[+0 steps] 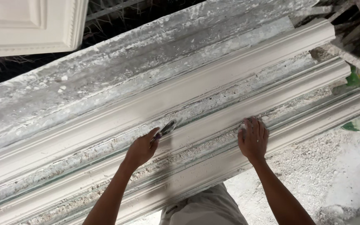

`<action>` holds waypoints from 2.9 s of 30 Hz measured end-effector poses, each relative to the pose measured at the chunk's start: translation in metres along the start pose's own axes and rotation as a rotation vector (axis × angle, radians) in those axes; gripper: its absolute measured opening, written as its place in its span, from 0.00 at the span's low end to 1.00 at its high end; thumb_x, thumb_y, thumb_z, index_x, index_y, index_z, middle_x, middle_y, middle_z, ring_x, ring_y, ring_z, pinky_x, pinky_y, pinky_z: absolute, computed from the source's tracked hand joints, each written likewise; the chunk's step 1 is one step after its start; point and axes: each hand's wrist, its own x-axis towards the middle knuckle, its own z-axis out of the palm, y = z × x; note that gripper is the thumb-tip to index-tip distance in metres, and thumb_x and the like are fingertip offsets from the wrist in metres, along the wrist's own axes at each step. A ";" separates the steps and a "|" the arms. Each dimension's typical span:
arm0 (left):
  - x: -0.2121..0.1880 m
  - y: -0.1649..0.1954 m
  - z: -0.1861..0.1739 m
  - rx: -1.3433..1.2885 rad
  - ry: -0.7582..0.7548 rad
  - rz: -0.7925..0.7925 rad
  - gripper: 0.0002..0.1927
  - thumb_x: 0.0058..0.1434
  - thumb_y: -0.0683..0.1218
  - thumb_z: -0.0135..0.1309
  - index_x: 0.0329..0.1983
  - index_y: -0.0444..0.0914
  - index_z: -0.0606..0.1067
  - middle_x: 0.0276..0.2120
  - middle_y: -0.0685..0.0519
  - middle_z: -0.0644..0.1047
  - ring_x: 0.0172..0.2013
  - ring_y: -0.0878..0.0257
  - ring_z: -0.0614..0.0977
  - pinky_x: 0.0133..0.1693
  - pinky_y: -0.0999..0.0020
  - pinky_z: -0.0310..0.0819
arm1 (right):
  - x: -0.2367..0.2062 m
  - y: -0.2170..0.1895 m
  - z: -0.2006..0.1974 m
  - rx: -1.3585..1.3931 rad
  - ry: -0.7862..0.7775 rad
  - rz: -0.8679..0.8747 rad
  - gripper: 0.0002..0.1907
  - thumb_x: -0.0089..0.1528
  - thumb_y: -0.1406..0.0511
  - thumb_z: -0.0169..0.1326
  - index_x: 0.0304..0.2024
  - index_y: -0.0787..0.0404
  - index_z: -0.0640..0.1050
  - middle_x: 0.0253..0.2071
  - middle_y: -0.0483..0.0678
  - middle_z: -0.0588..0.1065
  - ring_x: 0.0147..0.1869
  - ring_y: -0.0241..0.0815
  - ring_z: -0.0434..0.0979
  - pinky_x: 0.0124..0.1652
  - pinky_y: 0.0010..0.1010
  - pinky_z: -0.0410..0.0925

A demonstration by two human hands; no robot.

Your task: The person uses a small scraper to remove dried plaster residue from the grooves of long decorative plaster molding pieces laid on a workbench, working along the lengths of several moldings one after another and brushing debris aside as they go.

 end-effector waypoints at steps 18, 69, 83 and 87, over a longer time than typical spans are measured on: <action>0.244 0.301 0.206 0.362 0.074 0.171 0.26 0.68 0.45 0.44 0.71 0.48 0.64 0.38 0.44 0.81 0.36 0.47 0.85 0.34 0.48 0.81 | -0.017 0.036 0.004 0.283 -0.205 0.008 0.26 0.66 0.57 0.48 0.64 0.59 0.70 0.70 0.63 0.62 0.74 0.66 0.58 0.65 0.64 0.52; 0.215 0.272 0.166 0.744 0.001 0.562 0.32 0.62 0.42 0.52 0.70 0.48 0.62 0.42 0.44 0.78 0.19 0.60 0.79 0.15 0.63 0.72 | 0.117 0.308 0.020 0.119 -0.185 0.134 0.32 0.67 0.56 0.47 0.73 0.57 0.62 0.75 0.63 0.57 0.75 0.67 0.59 0.70 0.58 0.53; 0.244 0.299 0.193 0.879 -0.028 0.629 0.29 0.64 0.43 0.51 0.69 0.38 0.64 0.33 0.46 0.78 0.25 0.59 0.80 0.17 0.67 0.75 | 0.116 0.312 0.030 0.113 -0.251 0.161 0.33 0.69 0.53 0.43 0.73 0.60 0.61 0.75 0.64 0.54 0.77 0.67 0.55 0.71 0.60 0.50; 0.233 0.294 0.181 0.751 -0.015 0.639 0.29 0.65 0.42 0.51 0.70 0.43 0.64 0.33 0.44 0.78 0.22 0.56 0.81 0.17 0.62 0.77 | 0.116 0.309 0.026 0.096 -0.248 0.168 0.32 0.69 0.54 0.44 0.73 0.59 0.61 0.75 0.63 0.55 0.76 0.68 0.56 0.71 0.60 0.51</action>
